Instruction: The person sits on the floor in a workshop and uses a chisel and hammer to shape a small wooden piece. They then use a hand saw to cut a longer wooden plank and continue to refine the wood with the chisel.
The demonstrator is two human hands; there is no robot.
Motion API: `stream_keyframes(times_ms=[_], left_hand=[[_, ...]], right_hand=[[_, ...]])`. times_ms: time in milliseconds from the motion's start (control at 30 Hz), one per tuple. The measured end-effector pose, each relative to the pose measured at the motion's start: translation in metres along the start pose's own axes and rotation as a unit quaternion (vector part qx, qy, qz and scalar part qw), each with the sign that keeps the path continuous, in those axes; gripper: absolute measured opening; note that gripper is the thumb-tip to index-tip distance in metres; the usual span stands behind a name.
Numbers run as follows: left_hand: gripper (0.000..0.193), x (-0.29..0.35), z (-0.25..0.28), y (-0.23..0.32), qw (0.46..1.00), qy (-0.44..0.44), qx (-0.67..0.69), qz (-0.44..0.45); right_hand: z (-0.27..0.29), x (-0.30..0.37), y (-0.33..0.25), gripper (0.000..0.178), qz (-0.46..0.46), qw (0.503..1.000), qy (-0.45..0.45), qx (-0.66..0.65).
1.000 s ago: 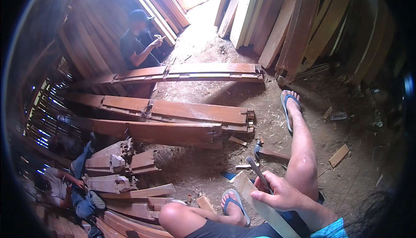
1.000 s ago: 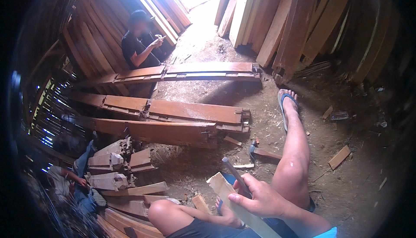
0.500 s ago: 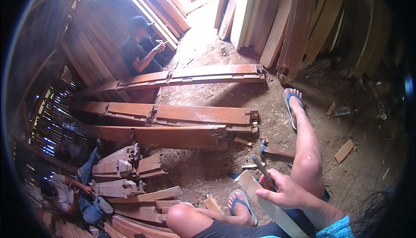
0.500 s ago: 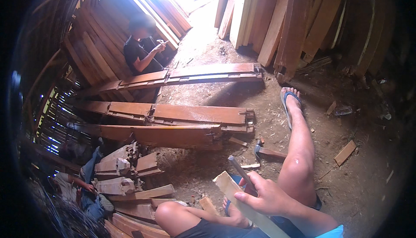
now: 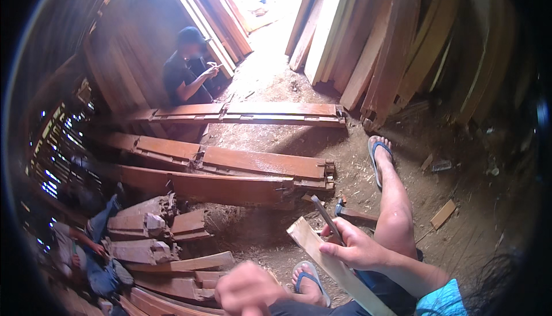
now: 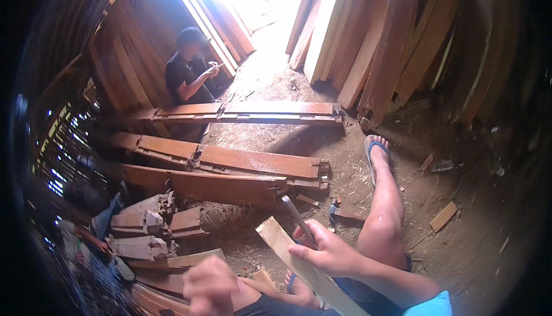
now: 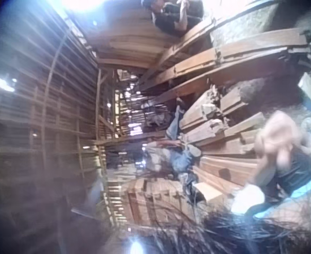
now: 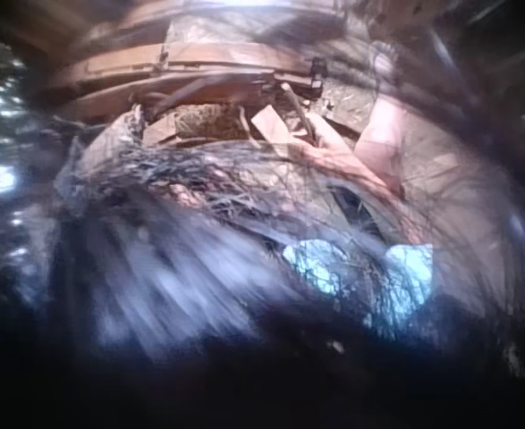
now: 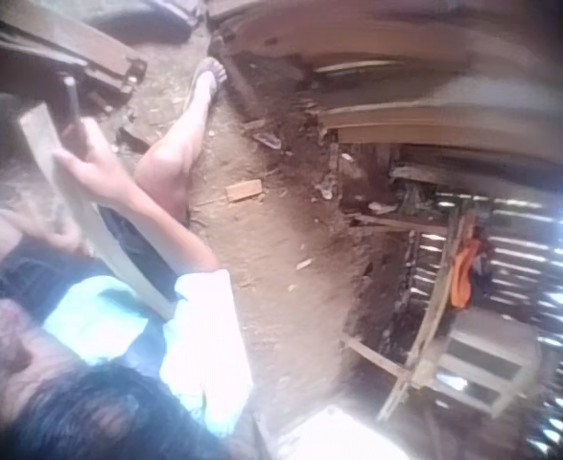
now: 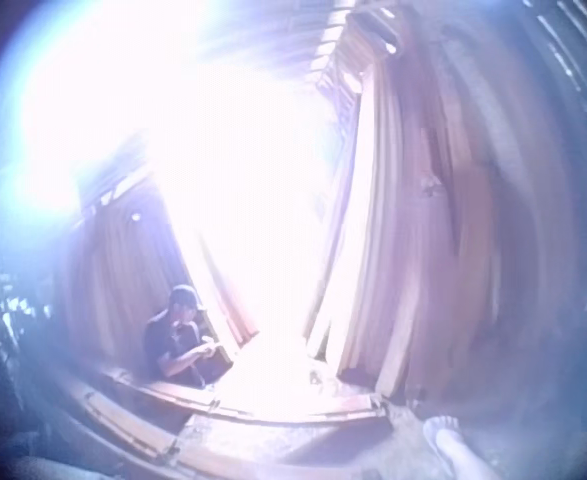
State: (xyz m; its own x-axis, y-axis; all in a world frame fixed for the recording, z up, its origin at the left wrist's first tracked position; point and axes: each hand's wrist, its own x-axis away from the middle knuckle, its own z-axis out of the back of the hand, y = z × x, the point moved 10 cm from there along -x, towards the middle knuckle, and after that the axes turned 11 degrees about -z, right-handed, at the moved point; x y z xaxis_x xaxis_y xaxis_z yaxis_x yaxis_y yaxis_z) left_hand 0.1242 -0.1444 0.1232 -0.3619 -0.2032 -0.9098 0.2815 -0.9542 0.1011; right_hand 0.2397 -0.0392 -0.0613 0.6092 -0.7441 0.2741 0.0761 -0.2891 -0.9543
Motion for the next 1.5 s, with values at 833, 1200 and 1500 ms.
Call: stream_keyframes(times_ms=[833,1200,1500], left_hand=[[0.063,0.211,-0.017,-0.118,0.511,0.512,0.425,0.543],[0.067,0.21,-0.031,-0.123,0.507,0.505,0.454,0.531],[0.063,0.234,-0.024,-0.11,0.512,0.471,0.237,0.677]], right_hand=[[-0.072,-0.081,-0.072,0.065,0.114,0.928,-0.105,0.337],[-0.089,-0.079,-0.089,0.066,0.143,0.93,-0.164,0.296],[-0.085,-0.098,-0.057,0.061,0.135,0.942,-0.167,0.257]])
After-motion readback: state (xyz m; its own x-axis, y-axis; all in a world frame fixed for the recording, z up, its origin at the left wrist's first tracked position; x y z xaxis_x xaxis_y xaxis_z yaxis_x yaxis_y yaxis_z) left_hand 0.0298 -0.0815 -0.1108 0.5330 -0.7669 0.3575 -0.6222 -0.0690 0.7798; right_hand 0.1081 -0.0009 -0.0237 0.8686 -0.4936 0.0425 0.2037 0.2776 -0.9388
